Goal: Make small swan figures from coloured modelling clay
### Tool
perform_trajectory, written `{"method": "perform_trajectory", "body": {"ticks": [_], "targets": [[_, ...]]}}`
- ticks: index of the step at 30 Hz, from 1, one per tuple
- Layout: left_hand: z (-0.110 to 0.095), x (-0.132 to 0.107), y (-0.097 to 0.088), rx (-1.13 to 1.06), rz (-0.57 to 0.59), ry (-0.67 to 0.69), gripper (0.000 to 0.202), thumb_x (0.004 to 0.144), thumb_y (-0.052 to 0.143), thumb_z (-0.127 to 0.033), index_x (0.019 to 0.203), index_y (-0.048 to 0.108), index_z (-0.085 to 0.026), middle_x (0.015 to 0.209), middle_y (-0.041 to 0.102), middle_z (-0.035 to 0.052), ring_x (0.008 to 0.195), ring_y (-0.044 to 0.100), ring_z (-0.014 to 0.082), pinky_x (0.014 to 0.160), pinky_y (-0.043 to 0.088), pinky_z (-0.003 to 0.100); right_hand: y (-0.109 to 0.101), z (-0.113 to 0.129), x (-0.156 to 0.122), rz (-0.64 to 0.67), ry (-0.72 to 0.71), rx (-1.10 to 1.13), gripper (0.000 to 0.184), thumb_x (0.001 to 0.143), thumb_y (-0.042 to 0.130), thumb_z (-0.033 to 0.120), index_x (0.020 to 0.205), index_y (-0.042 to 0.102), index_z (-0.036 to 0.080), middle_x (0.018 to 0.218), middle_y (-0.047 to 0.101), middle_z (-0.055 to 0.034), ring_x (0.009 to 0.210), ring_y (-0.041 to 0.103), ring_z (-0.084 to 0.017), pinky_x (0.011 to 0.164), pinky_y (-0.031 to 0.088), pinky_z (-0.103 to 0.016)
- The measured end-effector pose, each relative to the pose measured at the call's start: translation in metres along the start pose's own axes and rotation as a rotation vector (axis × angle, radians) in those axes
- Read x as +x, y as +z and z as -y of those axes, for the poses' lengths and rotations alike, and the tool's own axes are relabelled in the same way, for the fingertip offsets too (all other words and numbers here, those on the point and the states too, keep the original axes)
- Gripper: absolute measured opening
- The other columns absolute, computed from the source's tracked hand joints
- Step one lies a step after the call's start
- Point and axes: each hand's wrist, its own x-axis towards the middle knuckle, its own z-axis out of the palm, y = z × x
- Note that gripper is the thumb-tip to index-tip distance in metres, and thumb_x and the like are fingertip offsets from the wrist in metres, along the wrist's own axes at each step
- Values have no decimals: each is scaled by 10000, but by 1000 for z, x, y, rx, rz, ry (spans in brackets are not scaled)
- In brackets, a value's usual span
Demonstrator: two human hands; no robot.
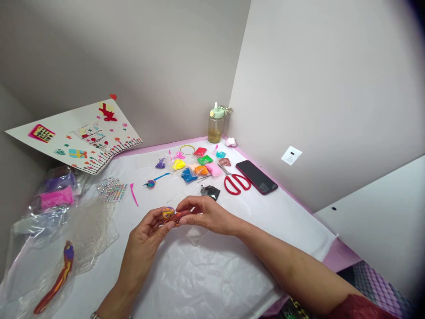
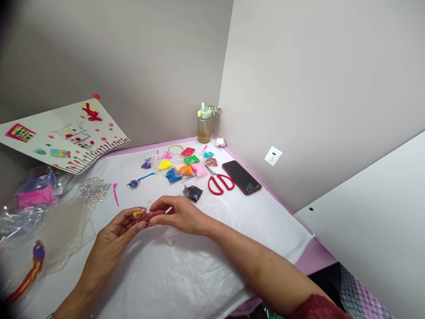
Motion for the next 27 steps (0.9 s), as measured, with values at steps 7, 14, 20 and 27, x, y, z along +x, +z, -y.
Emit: {"method": "perform_trajectory", "body": {"ticks": [7,14,20,27], "targets": [[1,0,2,-52,29,-13,352,784,777,-461,1023,677,-223,1063,730,23,981,711,197,926,560,294,6,-7,0,-95,-147,-113,131,919,654,267,971,720,167,909,714,-39,812,680,-148,772,539,-278],[3,1,2,-143,1,-28,398,799,764,-442,1090,659,-193,1069,748,60,999,713,225,946,556,342,2,-7,-3,-85,-466,-517,279,907,697,291,1155,670,167,957,713,-50,855,631,-145,785,508,-260],[0,0,3,-155,-52,-42,442,746,793,-458,1060,665,-174,1076,748,76,990,711,245,917,570,370,-1,-10,-4,-19,-470,-657,334,939,656,325,1234,615,174,976,674,-53,881,620,-144,784,501,-250],[-3,3,2,-104,51,-41,477,766,781,-429,1132,586,-194,1160,722,87,1145,663,270,1016,501,390,-4,-11,-3,48,-402,-734,513,926,655,422,1365,509,200,1103,658,-86,971,633,-184,847,518,-296]]}}
